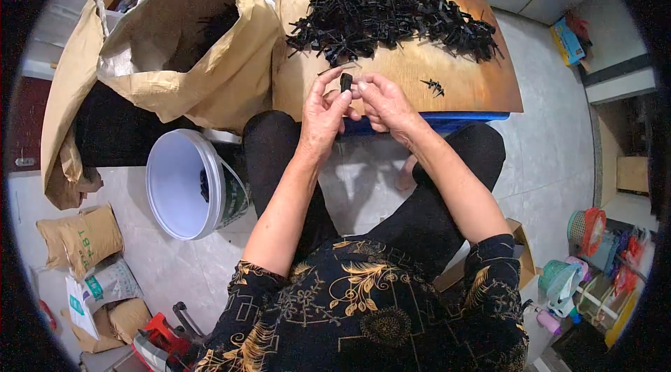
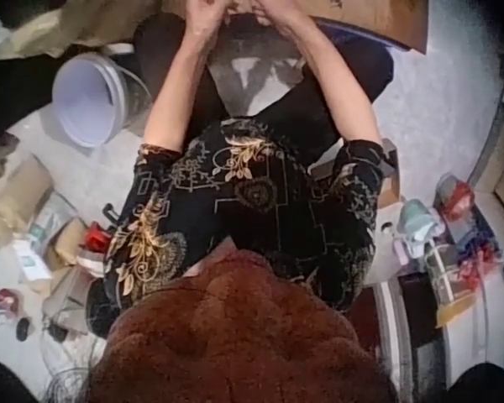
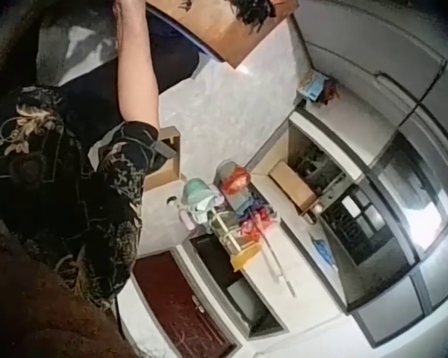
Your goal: Sorting small black components from a table into a bucket.
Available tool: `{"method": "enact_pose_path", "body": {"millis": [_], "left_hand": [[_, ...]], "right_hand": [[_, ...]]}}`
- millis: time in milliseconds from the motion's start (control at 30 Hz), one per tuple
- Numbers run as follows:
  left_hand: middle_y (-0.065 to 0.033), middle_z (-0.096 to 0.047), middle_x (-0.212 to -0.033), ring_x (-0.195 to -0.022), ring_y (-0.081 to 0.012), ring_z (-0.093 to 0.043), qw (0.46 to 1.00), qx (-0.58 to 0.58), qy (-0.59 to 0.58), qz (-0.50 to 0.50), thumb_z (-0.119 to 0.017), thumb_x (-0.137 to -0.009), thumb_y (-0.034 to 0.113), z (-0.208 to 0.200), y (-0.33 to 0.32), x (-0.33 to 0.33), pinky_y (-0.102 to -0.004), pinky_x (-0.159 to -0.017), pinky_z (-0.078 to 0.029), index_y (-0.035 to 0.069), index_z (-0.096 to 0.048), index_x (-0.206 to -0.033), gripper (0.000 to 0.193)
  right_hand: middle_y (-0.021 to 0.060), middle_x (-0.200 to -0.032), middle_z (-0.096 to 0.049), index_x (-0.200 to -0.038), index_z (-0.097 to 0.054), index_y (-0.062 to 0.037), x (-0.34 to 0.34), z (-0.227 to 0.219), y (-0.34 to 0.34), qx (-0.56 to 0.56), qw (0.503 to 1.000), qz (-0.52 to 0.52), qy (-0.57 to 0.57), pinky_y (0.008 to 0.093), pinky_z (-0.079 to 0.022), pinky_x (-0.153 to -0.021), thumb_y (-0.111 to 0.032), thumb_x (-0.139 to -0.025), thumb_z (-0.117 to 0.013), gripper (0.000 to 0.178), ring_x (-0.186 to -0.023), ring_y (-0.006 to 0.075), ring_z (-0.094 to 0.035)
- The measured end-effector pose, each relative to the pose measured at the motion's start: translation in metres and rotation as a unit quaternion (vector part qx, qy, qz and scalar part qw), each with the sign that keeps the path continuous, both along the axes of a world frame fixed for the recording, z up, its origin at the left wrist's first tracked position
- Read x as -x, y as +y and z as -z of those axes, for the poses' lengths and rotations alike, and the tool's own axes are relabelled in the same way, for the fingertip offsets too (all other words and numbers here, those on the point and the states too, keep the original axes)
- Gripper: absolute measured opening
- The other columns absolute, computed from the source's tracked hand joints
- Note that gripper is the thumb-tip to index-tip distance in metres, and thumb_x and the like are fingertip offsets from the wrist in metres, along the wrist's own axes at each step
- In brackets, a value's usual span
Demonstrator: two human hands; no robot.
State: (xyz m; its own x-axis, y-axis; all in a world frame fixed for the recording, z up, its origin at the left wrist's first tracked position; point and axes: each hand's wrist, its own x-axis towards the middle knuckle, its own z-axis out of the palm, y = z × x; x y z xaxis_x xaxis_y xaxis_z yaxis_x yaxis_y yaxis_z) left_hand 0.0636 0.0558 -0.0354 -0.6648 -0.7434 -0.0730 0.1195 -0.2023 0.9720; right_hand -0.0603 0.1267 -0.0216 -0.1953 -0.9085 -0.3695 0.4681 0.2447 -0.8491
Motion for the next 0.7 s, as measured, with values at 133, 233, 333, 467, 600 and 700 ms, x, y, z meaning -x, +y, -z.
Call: {"method": "enact_pose_path", "body": {"millis": [133,233,333,467,600,700], "left_hand": [[-0.0034,-0.061,-0.079,-0.060,-0.0058,-0.056,0.999,0.017,-0.035,-0.011,-0.056,-0.086,0.009,0.002,0.003,0.002,-0.0167,-0.044,-0.039,0.007,-0.039,-0.126,0.043],[-0.0034,-0.060,-0.078,-0.059,-0.0053,-0.054,0.996,0.072,-0.036,-0.027,-0.058,-0.083,0.005,0.007,0.004,0.006,-0.0190,-0.047,-0.042,0.009,-0.041,-0.124,0.044],[-0.0024,-0.059,-0.078,-0.057,-0.0046,-0.051,0.991,0.120,-0.054,-0.031,-0.059,-0.082,0.002,0.008,0.005,0.007,-0.0201,-0.049,-0.043,0.010,-0.044,-0.122,0.044],[-0.0007,-0.057,-0.085,-0.066,-0.0058,-0.050,0.978,0.179,-0.102,-0.021,-0.063,-0.080,0.003,0.006,0.006,0.004,-0.0208,-0.055,-0.044,0.011,-0.048,-0.121,0.045],[-0.0004,-0.057,-0.088,-0.067,-0.0058,-0.051,0.983,0.153,-0.102,-0.002,-0.063,-0.079,0.002,0.007,0.004,0.006,-0.0208,-0.055,-0.045,0.011,-0.049,-0.120,0.045],[0.0005,-0.057,-0.086,-0.062,-0.0049,-0.050,0.980,0.174,-0.101,-0.006,-0.058,-0.080,-0.001,0.008,0.003,0.007,-0.0202,-0.052,-0.045,0.008,-0.046,-0.119,0.041]], "right_hand": [[-0.0092,-0.054,-0.038,-0.103,-0.050,-0.0077,0.000,0.008,-0.002,0.007,0.995,0.041,0.093,0.0174,-0.019,-0.035,-0.022,-0.088,-0.056,0.022,-0.040,-0.0002,-0.027],[-0.0100,-0.054,-0.038,-0.095,-0.052,-0.0088,-0.004,0.012,-0.003,0.019,0.994,0.052,0.098,0.0176,-0.019,-0.034,-0.021,-0.087,-0.057,0.016,-0.040,-0.0009,-0.027],[-0.0099,-0.057,-0.041,-0.093,-0.052,-0.0093,-0.001,0.016,-0.004,0.019,0.992,0.043,0.117,0.0170,-0.019,-0.035,-0.020,-0.087,-0.057,0.013,-0.042,-0.0014,-0.028],[-0.0095,-0.061,-0.044,-0.092,-0.053,-0.0096,0.000,0.015,-0.005,0.018,0.993,0.044,0.113,0.0164,-0.019,-0.036,-0.019,-0.087,-0.057,0.012,-0.044,-0.0020,-0.028],[-0.0056,-0.067,-0.050,-0.093,-0.052,-0.0047,0.005,0.041,-0.009,0.091,0.982,0.026,0.165,0.0181,-0.034,-0.045,-0.014,-0.086,-0.058,0.013,-0.054,0.0006,-0.041],[-0.0032,-0.069,-0.051,-0.093,-0.051,-0.0015,0.006,0.046,-0.010,0.097,0.969,0.019,0.225,0.0209,-0.042,-0.055,-0.011,-0.085,-0.058,0.014,-0.063,0.0033,-0.047]]}}
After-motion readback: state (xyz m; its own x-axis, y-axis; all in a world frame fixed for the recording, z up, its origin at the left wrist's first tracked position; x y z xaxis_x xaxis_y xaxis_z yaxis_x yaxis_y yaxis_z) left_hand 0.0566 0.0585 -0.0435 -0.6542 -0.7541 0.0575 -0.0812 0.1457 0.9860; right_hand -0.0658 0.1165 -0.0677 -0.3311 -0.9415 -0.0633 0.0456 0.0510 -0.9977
